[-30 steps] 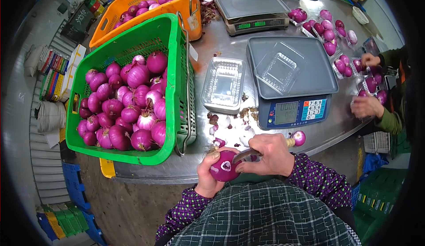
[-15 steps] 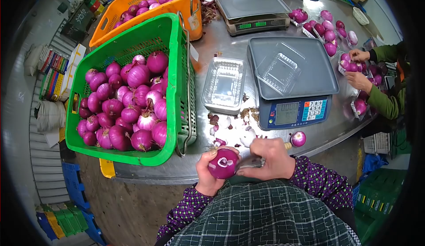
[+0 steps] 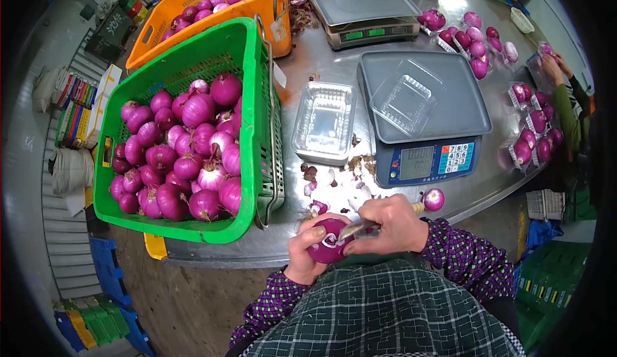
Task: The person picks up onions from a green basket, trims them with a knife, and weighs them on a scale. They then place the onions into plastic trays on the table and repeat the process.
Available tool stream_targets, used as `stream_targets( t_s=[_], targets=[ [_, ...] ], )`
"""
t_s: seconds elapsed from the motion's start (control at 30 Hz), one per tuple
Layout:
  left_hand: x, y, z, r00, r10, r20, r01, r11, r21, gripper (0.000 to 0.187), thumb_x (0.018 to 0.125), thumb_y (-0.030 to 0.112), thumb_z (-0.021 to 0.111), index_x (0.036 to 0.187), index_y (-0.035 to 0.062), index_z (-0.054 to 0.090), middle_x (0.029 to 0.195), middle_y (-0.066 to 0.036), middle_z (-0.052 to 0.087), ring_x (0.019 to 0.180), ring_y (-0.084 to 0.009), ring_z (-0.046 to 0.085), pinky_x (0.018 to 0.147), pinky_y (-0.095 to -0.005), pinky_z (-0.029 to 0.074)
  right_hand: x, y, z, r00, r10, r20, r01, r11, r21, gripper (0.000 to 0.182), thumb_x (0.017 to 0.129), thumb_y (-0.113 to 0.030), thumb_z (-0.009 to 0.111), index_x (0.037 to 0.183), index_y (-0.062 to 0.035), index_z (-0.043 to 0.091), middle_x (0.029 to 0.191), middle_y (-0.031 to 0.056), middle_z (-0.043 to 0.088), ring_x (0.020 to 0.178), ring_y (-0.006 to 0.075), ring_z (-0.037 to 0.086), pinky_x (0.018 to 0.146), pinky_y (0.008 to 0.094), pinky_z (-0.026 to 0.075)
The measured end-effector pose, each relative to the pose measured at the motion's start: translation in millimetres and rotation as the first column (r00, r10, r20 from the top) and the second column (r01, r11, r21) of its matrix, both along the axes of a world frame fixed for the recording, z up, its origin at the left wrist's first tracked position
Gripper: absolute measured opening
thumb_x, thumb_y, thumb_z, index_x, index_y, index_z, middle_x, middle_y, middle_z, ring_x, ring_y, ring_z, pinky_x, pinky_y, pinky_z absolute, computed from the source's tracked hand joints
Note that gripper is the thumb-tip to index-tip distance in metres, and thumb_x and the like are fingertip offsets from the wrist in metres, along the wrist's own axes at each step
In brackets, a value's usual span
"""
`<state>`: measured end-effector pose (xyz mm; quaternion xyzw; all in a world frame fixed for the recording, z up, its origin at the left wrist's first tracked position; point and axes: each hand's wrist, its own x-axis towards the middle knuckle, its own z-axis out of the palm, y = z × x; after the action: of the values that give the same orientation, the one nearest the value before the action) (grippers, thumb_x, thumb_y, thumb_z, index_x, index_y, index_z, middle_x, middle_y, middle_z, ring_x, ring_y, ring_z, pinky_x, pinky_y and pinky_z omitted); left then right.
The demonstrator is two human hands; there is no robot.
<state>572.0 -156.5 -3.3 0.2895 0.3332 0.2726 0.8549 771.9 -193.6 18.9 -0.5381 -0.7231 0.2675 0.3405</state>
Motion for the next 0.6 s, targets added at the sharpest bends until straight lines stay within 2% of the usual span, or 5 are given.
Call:
stream_targets(
  t_s=[0.23, 0.3, 0.33, 0.47, 0.6],
  targets=[
    [-0.4, -0.6, -8.5, 0.995, 0.089, 0.047, -0.092, 0.993, 0.070, 0.049, 0.079, 0.031, 0.055, 0.107, -0.0090, 0.060, 0.093, -0.017, 0.066, 0.080, -0.0202, 0.063, 0.074, -0.0280, 0.050, -5.2, 0.0, -1.7, 1.000, 0.013, 0.001, -0.012, 0.978, 0.207, 0.051, 0.064, -0.052, 0.081, 0.055, -0.0104, 0.053, 0.052, 0.0044, 0.052, 0.045, 0.0206, 0.057, 0.042, 0.0324, 0.043],
    [-2.1, 9.4, -22.2, 0.976, 0.214, -0.039, -0.217, 0.973, -0.079, 0.053, 0.080, 0.036, 0.052, 0.104, -0.0100, 0.060, 0.092, -0.020, 0.066, 0.080, -0.0223, 0.063, 0.076, -0.0290, 0.050, -3.2, -10.1, 2.0, 0.994, 0.042, 0.098, -0.068, 0.956, 0.286, 0.054, 0.065, -0.054, 0.080, 0.053, -0.0118, 0.048, 0.052, 0.0023, 0.046, 0.046, 0.0189, 0.055, 0.040, 0.0326, 0.041],
    [-3.7, 12.3, -28.2, 0.959, 0.268, -0.098, -0.280, 0.948, -0.152, 0.055, 0.080, 0.039, 0.050, 0.103, -0.0105, 0.060, 0.092, -0.021, 0.066, 0.080, -0.0233, 0.064, 0.076, -0.0295, 0.050, -8.6, -13.5, 6.2, 0.987, 0.032, 0.157, -0.075, 0.959, 0.274, 0.054, 0.065, -0.053, 0.080, 0.056, -0.0111, 0.047, 0.055, 0.0026, 0.045, 0.048, 0.0192, 0.055, 0.040, 0.0332, 0.040],
    [2.6, 8.5, -17.4, 0.952, 0.302, 0.041, -0.304, 0.951, 0.060, 0.048, 0.082, 0.029, 0.053, 0.111, -0.0096, 0.057, 0.095, -0.021, 0.067, 0.086, -0.0246, 0.065, 0.082, -0.0311, 0.051, -4.8, -8.8, -12.5, 0.995, -0.098, 0.037, 0.092, 0.987, 0.133, 0.050, 0.060, -0.040, 0.085, 0.067, -0.0059, 0.049, 0.062, 0.0084, 0.049, 0.052, 0.0260, 0.055, 0.047, 0.0354, 0.042],
    [6.9, 4.3, -10.5, 0.984, 0.172, 0.050, -0.176, 0.980, 0.089, 0.054, 0.078, 0.034, 0.054, 0.111, -0.0093, 0.056, 0.098, -0.021, 0.065, 0.089, -0.0253, 0.064, 0.084, -0.0316, 0.050, 3.2, -0.4, -7.8, 0.989, -0.144, 0.040, 0.138, 0.983, 0.125, 0.046, 0.057, -0.033, 0.082, 0.071, -0.0035, 0.050, 0.068, 0.0103, 0.051, 0.054, 0.0276, 0.055, 0.047, 0.0355, 0.042]
  ],
)
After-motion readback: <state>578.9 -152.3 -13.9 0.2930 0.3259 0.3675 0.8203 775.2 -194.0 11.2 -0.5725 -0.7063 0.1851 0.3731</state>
